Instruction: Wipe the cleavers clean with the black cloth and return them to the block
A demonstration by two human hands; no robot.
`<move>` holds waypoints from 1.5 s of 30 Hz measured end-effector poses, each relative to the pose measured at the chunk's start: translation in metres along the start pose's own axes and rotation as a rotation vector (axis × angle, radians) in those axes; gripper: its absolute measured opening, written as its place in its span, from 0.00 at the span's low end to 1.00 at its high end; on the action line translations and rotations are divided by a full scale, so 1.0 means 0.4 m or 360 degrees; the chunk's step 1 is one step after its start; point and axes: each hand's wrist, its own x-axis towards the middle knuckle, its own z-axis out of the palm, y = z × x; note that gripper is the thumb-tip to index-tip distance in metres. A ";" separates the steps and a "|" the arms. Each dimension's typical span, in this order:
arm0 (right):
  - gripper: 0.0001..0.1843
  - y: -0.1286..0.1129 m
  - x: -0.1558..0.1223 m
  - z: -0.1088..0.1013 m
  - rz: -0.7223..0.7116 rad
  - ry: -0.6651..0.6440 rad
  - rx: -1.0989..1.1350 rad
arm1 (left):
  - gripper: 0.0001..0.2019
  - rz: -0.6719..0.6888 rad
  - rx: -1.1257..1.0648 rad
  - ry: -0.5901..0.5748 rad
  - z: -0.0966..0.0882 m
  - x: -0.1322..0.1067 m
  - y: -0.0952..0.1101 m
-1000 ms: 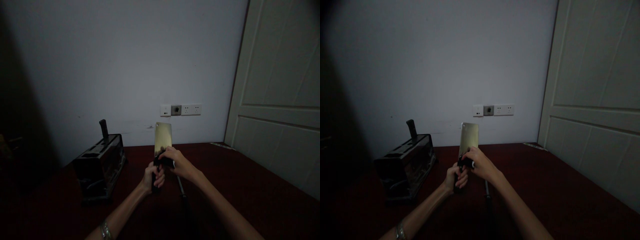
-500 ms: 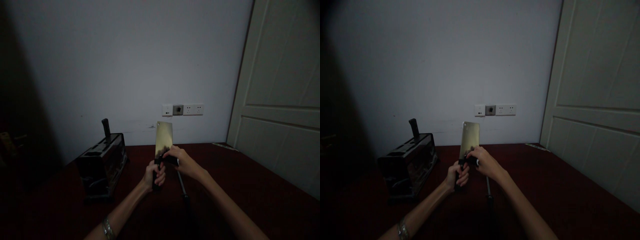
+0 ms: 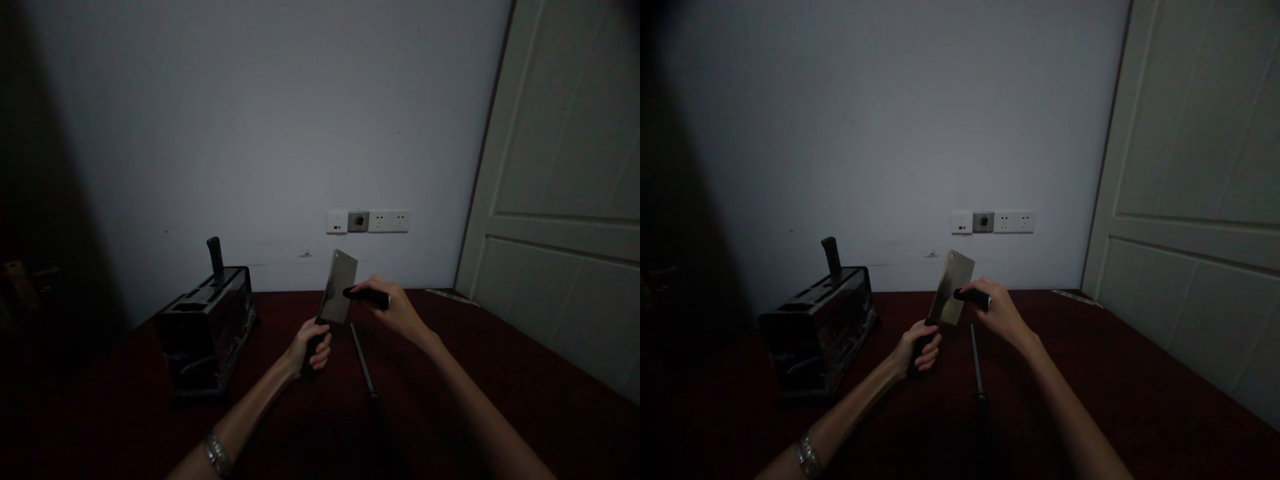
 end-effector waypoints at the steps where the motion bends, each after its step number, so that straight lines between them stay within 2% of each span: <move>1: 0.16 -0.001 0.001 -0.001 0.0000 0.0002 -0.0003 | 0.10 -0.0007 0.0030 0.0009 0.002 0.000 0.000; 10: 0.16 0.002 -0.001 -0.021 0.0001 0.0061 -0.0037 | 0.15 0.0005 0.0281 0.0140 0.003 0.010 -0.002; 16: 0.14 -0.001 0.000 -0.025 -0.0008 0.0080 -0.0049 | 0.16 0.0097 0.0442 0.0310 -0.003 0.010 0.005; 23: 0.12 -0.002 0.000 -0.048 -0.0056 0.0157 -0.0074 | 0.17 0.0146 0.0512 0.0298 -0.006 0.018 0.005; 35: 0.13 0.007 -0.002 -0.080 -0.0038 0.0217 -0.0119 | 0.19 0.0168 0.0845 0.0493 -0.023 0.024 0.008; 41: 0.12 0.007 -0.004 -0.084 -0.0028 0.0289 -0.0088 | 0.20 0.0056 0.0656 0.0495 -0.009 0.018 0.006; 45: 0.10 0.026 -0.006 -0.089 0.0030 0.0600 -0.0018 | 0.22 0.0042 0.0381 0.0516 0.002 0.022 0.004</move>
